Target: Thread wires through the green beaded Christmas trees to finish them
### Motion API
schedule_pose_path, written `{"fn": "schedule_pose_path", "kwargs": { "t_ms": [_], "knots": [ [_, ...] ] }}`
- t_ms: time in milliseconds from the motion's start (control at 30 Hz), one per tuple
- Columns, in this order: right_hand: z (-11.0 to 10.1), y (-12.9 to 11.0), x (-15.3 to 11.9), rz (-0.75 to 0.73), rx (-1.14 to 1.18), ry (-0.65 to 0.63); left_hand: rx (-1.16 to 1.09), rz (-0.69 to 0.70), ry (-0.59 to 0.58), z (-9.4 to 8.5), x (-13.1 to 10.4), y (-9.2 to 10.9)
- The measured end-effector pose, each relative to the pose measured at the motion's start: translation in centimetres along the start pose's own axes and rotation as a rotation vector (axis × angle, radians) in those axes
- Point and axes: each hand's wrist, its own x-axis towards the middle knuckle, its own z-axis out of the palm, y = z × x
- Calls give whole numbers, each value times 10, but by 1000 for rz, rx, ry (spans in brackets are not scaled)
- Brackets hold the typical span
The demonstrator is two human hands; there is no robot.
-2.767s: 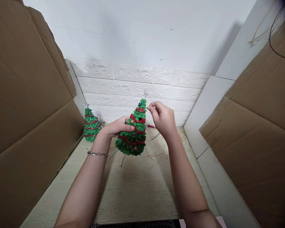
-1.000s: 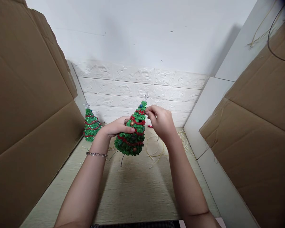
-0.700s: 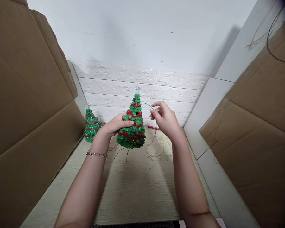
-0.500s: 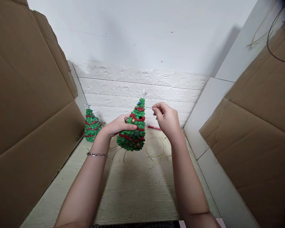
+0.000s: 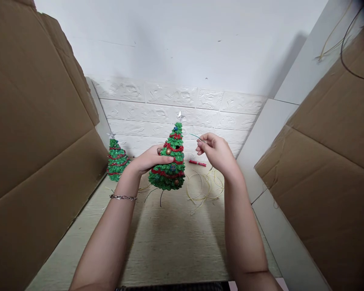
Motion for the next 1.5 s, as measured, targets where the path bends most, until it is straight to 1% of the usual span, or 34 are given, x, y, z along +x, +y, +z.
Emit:
{"fn": "schedule_pose_path", "kwargs": {
  "t_ms": [67,167,267,333,400,467,500,567,633,700,833,900,1000,1100,1200,1300,1367,1433,1500],
  "knots": [
    [1,-1,2,-30,-45,61,46,11,-30,0,1,0],
    [6,-4,2,-128,-211,117,116,21,-66,2,2,1],
    [13,-6,1,-239,-355,85,158,22,-105,5,2,4],
    [17,-8,-1,-276,-423,56,173,34,-113,5,2,4],
    [19,-11,-4,-274,-417,28,167,36,-106,3,2,3],
    [19,-13,-6,-253,-346,24,155,29,-93,1,1,2],
    [18,-14,-7,-245,-309,40,151,25,-87,0,0,2],
    [16,-15,-7,-249,-267,113,145,20,-76,-1,0,2],
    [14,-14,-6,-262,-275,187,136,16,-69,0,-1,3],
    [12,-12,-5,-269,-307,209,129,14,-67,1,-1,3],
    [5,-8,-3,-276,-350,124,108,23,-77,2,0,3],
    [4,-8,-3,-265,-362,101,100,13,-96,1,0,3],
    [11,-9,-2,-232,-384,77,132,-4,-142,2,1,4],
    [22,-11,-1,-207,-392,75,161,16,-169,3,2,4],
    [26,-13,-2,-219,-276,95,147,31,-125,3,1,4],
    [19,-12,-4,-210,-148,68,119,34,-30,3,0,5],
    [11,-10,-5,-176,-115,50,83,37,24,4,-1,5],
    [5,-8,-5,-158,-126,86,62,42,59,5,-1,6],
    [2,-6,-3,-171,-161,168,73,45,59,5,-1,6]
  ]
}}
